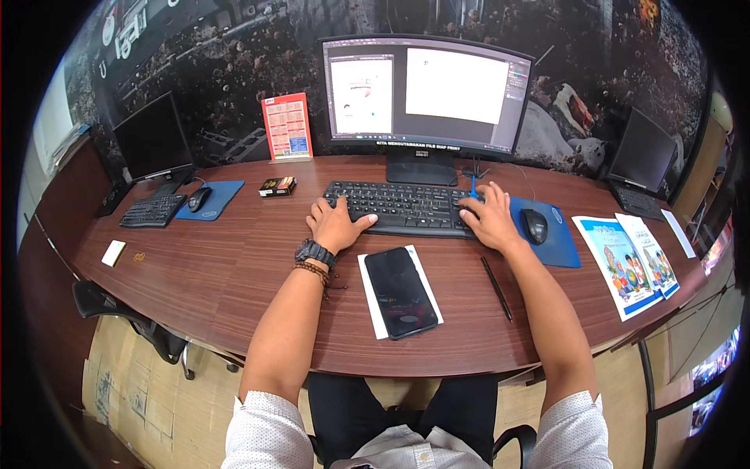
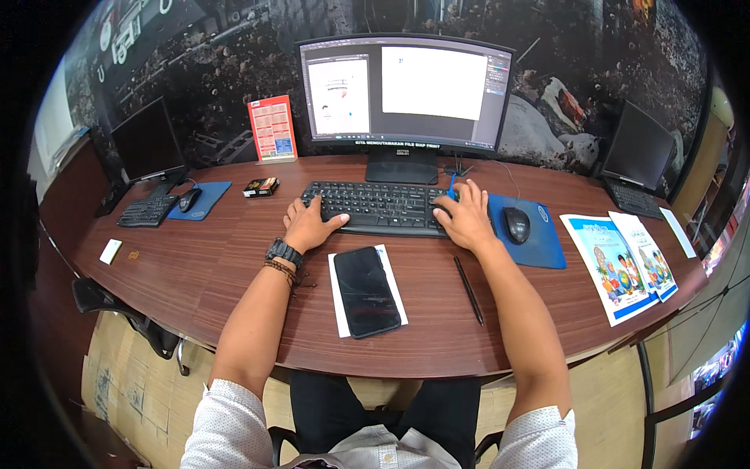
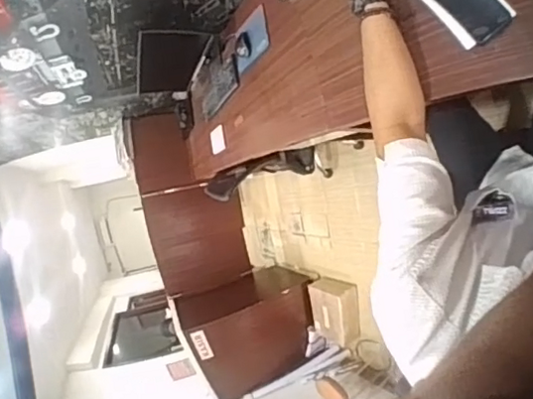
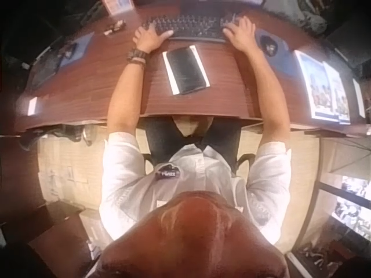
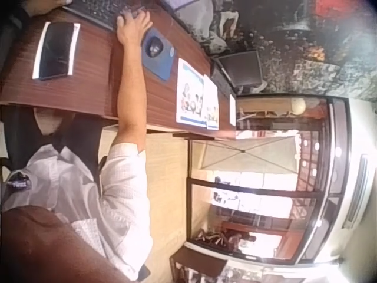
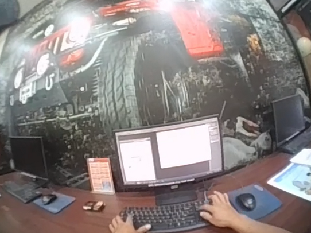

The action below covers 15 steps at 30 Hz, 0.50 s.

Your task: Designing or editing graphics on a computer using a keyboard and mouse.

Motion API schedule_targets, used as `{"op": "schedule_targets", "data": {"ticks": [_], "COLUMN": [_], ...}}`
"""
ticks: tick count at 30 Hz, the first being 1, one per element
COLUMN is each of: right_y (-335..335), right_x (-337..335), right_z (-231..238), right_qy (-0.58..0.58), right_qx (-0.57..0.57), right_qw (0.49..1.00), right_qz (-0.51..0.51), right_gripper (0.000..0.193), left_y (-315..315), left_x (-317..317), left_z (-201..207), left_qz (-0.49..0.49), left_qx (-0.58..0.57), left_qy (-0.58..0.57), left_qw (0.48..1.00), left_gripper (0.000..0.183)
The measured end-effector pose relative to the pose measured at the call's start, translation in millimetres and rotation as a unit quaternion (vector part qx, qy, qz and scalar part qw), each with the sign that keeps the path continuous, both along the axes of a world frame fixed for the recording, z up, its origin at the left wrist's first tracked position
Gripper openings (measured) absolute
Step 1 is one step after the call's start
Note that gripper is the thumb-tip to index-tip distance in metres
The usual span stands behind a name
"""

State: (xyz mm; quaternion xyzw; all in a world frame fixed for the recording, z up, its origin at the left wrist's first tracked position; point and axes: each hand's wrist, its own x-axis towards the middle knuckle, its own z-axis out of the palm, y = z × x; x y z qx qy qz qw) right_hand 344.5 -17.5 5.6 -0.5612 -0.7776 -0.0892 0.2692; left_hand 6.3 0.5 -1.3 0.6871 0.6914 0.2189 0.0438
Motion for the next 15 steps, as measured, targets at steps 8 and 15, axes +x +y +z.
{"op": "schedule_targets", "data": {"ticks": [8,15], "right_y": [16.6,4.0], "right_x": [-38.3,-33.1], "right_z": [8.8,4.4], "right_qy": [-0.013,-0.021], "right_qx": [-0.071,-0.024], "right_qw": [0.996,0.999], "right_qz": [-0.051,-0.020], "right_gripper": [0.038,0.033], "left_y": [-3.0,1.3], "left_x": [3.3,-3.7], "left_z": [5.0,7.2], "left_qz": [-0.004,-0.032], "left_qx": [-0.022,-0.029], "left_qy": [-0.005,-0.024], "left_qw": [1.000,0.999], "left_gripper": [0.100,0.098]}}
